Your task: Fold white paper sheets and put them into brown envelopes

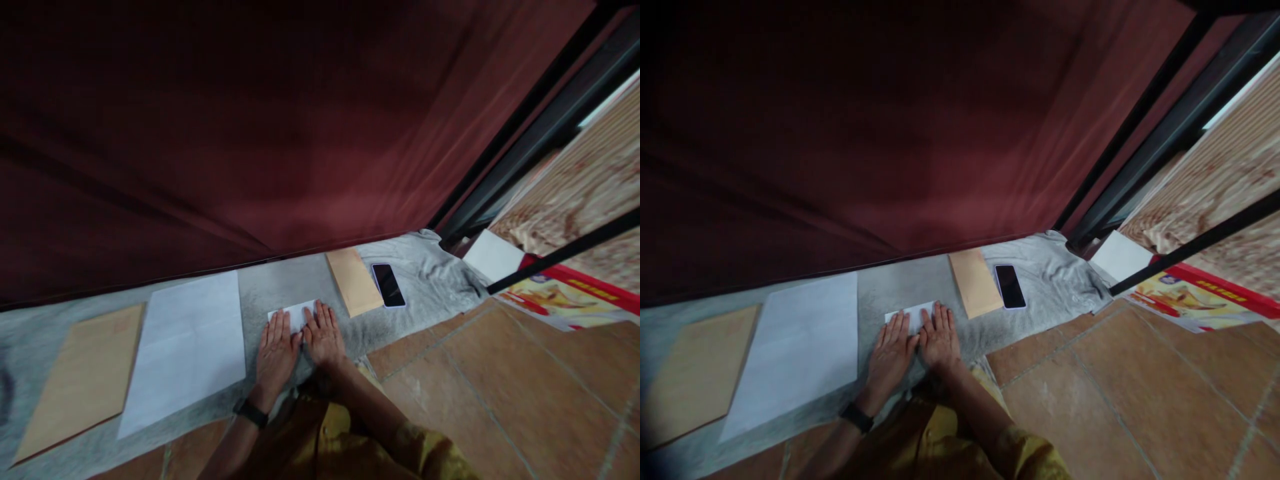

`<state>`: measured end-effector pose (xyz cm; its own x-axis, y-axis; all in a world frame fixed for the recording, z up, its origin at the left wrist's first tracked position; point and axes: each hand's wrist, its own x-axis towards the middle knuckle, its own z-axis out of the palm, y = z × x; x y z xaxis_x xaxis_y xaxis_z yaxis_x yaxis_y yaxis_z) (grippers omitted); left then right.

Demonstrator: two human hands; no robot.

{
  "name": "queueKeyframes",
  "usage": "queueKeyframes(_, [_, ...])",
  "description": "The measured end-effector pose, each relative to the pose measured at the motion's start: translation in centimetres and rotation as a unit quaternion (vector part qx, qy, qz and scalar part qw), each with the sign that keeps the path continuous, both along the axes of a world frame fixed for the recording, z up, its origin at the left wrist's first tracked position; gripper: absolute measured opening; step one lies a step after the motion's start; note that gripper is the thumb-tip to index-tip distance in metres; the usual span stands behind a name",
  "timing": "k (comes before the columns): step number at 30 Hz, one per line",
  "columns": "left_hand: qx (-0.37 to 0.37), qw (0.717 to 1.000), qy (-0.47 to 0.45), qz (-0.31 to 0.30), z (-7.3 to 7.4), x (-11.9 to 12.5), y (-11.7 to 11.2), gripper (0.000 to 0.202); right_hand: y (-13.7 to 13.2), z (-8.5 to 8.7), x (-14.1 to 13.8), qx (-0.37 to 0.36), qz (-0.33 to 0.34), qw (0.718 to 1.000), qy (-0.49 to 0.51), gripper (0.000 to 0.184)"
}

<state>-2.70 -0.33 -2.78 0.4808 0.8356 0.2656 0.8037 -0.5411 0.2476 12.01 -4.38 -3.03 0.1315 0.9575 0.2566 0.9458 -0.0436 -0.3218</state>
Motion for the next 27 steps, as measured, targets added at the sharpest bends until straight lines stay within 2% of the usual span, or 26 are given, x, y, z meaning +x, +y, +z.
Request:
queueKeyframes(5, [0.009, 0.999, -0.01, 0.035, -0.3, -1.1, 0.1, 0.069, 0.2, -0.2, 0.0, 0.009, -0.006, 1.0, -0.006, 0.052])
queueKeyframes(11, [0.008, 0.999, -0.016, 0.052, -0.4, -2.0, -0.2, 0.067, 0.1, 0.3, 0.0, 0.002, -0.017, 1.0, 0.01, 0.052])
queueKeyframes(27, [-0.017, 0.998, -0.002, 0.065, 0.1, -1.8, -0.5, 0.068, 0.1, 0.6, -0.1, -0.022, -0.01, 0.999, 0.022, 0.055])
